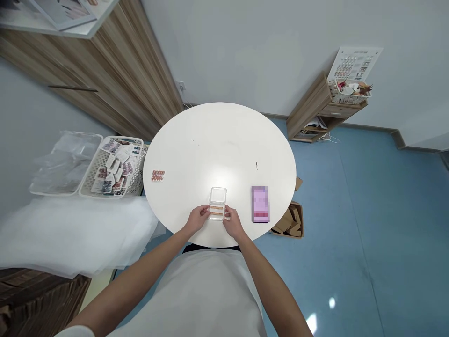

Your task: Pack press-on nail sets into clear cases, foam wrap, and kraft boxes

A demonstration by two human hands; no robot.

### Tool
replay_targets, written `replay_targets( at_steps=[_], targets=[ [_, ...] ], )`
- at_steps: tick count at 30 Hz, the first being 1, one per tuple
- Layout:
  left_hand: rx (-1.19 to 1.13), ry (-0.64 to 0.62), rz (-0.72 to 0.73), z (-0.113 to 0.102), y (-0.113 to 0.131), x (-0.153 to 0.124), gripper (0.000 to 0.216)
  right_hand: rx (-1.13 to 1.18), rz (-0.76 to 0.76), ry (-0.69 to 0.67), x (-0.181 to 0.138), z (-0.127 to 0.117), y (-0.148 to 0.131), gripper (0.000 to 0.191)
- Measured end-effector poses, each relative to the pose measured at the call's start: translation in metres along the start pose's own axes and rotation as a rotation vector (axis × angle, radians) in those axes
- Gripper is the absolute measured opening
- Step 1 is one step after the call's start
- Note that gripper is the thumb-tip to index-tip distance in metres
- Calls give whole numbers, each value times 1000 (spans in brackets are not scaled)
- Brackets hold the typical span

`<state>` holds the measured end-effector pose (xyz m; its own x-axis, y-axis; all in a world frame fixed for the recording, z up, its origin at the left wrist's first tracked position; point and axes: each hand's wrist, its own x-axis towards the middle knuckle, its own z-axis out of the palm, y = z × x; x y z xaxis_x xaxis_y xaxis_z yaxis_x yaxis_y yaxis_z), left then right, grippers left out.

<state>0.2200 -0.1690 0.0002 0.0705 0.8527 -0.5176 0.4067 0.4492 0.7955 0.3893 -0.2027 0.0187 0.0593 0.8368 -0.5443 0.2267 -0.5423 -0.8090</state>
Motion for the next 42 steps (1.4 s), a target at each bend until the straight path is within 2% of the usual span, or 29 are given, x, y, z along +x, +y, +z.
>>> replay_targets(
  at_steps=[5, 12, 20, 31, 36, 42],
  targets=[
    [122, -35, 25, -1, 0, 7, 35, 0, 4, 4, 6, 6, -2, 59],
    [154, -58, 27, -2, 0, 6, 41, -59, 34, 74, 6, 11, 5, 64],
    [168, -146, 52, -3, 7, 2, 44, -93, 34, 125, 8, 15, 9, 62],
    [136, -274, 102, -32, -24, -11, 52, -44, 134, 240, -23, 35, 14, 74],
    [135, -296, 105, -38, -30, -20, 58, -44, 136, 220, -36, 45, 20, 82],
    [192, -255, 103, -38, -24, -33, 60, -111, 80, 116, -38, 38, 21, 86]
  ],
)
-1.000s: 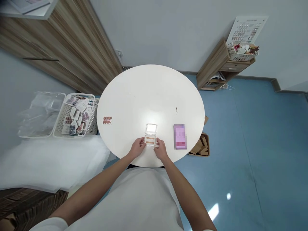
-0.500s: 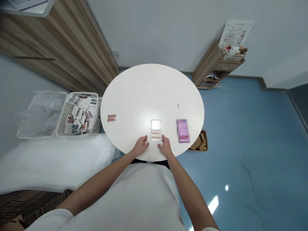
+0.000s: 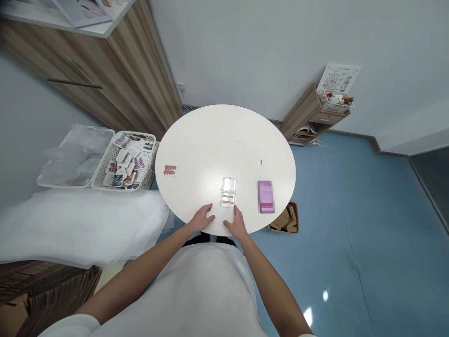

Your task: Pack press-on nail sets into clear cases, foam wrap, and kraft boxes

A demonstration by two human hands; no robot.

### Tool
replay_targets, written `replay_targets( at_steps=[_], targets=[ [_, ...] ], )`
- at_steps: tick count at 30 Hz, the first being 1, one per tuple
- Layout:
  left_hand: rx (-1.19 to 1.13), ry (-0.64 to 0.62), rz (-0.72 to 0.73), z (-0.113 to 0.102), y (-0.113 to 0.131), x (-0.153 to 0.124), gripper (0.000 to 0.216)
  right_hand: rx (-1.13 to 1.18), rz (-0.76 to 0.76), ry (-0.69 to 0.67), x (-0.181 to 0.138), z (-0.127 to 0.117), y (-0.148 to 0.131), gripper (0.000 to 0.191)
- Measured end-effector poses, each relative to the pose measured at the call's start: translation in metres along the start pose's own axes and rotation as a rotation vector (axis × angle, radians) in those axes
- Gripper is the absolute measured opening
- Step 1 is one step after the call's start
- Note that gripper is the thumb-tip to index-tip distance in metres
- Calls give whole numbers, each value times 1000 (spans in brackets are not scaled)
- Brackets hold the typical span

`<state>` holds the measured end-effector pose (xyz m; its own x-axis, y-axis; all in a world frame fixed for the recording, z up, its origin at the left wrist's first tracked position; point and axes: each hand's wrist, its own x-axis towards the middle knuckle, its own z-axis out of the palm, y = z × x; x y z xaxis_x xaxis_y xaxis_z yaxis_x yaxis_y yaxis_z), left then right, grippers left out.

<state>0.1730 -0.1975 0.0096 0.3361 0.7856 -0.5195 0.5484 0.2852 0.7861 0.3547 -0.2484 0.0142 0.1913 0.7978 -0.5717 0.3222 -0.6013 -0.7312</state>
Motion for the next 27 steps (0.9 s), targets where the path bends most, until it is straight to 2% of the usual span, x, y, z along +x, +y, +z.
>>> replay_targets(
  at_steps=[7, 11, 14, 17, 21, 24, 27],
  targets=[
    [-6, 136, -57, 8, 1, -19, 49, -8, -74, -45, -4, -9, 4, 82],
    [-78, 211, -109, 10, -8, -31, 45, -65, -256, 24, -14, -11, -4, 68],
    [-154, 261, -147, 1, -14, -38, 42, -61, -372, -12, -12, -5, -20, 57],
    [-204, 335, -164, -20, -20, -42, 40, 9, -359, -100, 0, 8, -40, 52],
    [-208, 458, -158, -60, -33, -39, 38, 111, -300, -210, 23, 35, -70, 51],
    [-168, 508, -159, -96, -42, -32, 41, 73, -310, -239, 40, 58, -91, 53],
    [-26, 509, -134, -134, -47, -19, 45, -21, -319, -227, 58, 82, -109, 55]
  ],
)
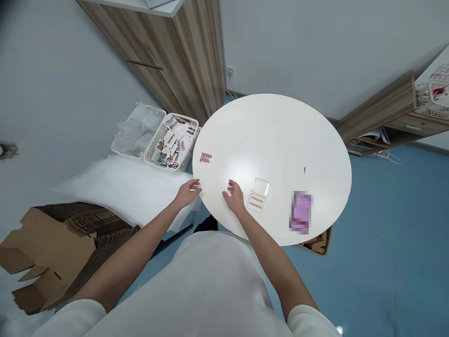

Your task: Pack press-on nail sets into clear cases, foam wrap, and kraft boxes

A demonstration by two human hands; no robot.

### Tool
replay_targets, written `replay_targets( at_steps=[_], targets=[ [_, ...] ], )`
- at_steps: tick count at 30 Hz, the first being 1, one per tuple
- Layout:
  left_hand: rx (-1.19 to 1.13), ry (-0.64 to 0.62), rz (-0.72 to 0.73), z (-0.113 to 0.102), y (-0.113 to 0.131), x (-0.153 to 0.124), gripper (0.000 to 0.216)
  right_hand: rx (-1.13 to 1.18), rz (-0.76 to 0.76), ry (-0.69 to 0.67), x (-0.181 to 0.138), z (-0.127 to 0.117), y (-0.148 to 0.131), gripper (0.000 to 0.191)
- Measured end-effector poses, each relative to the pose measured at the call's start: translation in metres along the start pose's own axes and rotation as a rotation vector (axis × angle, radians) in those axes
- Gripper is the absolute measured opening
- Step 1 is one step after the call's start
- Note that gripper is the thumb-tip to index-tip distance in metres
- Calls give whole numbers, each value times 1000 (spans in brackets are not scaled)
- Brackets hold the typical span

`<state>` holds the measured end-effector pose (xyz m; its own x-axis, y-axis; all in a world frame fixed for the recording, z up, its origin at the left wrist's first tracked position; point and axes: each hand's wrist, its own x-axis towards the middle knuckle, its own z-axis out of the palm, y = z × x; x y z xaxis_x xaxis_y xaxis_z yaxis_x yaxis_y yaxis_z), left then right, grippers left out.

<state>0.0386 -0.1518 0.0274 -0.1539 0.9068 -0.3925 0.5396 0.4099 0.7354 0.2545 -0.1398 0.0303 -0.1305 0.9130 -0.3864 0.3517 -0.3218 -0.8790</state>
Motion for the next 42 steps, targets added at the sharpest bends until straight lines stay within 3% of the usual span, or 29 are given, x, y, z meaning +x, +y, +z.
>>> replay_targets(
  at_steps=[5, 8, 16, 20, 27, 34, 42],
  targets=[
    [416, 10, 268, -39, 8, 59, 45, -234, -58, 34, 47, 29, -16, 55],
    [609, 2, 354, -55, 14, 93, 43, -370, -72, 50, 72, 43, -24, 53],
    [762, -117, 478, -69, 27, 146, 53, -557, -59, 49, 118, 69, -38, 53],
    [752, -147, 522, -66, 29, 154, 56, -656, -60, 61, 130, 76, -42, 59],
    [708, -232, 499, -61, 26, 155, 43, -709, 21, 89, 135, 83, -46, 59],
    [644, -194, 502, -56, 24, 152, 37, -723, 23, 119, 137, 85, -50, 59],
    [589, -178, 492, -56, 21, 136, 42, -611, -86, 65, 122, 84, -40, 62]
  ],
)
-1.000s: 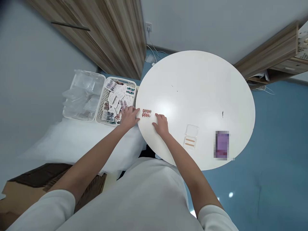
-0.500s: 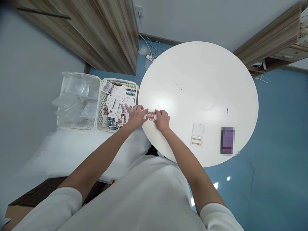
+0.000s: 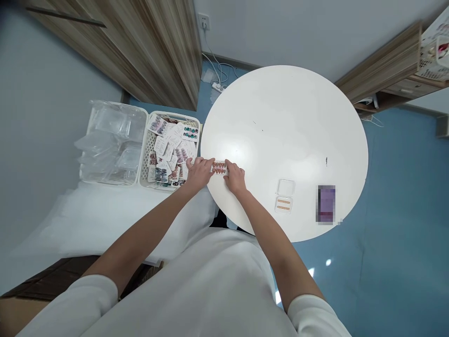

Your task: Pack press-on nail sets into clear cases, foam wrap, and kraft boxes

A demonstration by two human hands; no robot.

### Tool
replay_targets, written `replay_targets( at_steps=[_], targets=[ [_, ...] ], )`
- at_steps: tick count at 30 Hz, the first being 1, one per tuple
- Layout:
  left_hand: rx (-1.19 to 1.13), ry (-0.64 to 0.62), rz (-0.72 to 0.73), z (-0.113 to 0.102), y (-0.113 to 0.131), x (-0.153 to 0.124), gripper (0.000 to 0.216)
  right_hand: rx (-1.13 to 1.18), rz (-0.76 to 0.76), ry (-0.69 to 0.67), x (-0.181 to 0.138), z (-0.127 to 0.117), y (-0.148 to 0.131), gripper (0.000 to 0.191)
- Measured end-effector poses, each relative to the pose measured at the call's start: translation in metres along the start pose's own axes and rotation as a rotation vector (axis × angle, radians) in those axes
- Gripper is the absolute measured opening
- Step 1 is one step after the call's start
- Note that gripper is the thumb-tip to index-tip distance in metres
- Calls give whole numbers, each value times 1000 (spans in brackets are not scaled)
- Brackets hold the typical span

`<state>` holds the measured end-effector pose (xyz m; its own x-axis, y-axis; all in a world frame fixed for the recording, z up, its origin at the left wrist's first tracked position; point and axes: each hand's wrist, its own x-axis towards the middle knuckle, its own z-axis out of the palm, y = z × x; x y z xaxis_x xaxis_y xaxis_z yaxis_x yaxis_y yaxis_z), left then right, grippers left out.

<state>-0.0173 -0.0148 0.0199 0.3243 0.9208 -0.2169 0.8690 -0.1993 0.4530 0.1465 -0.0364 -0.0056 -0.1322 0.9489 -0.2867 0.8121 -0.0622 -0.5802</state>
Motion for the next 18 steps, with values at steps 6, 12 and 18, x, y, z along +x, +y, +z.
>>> replay_targets(
  at_steps=[6, 12, 18],
  targets=[
    [-15, -16, 36, -3, 14, -12, 58, 70, -59, 28, -20, -11, 8, 65],
    [13, 11, 85, -1, 50, -28, 61, 140, -109, 72, -56, -41, 23, 66],
    [-16, 43, 169, 19, 104, -50, 63, 187, -160, 108, -109, -73, 62, 64]
  ],
)
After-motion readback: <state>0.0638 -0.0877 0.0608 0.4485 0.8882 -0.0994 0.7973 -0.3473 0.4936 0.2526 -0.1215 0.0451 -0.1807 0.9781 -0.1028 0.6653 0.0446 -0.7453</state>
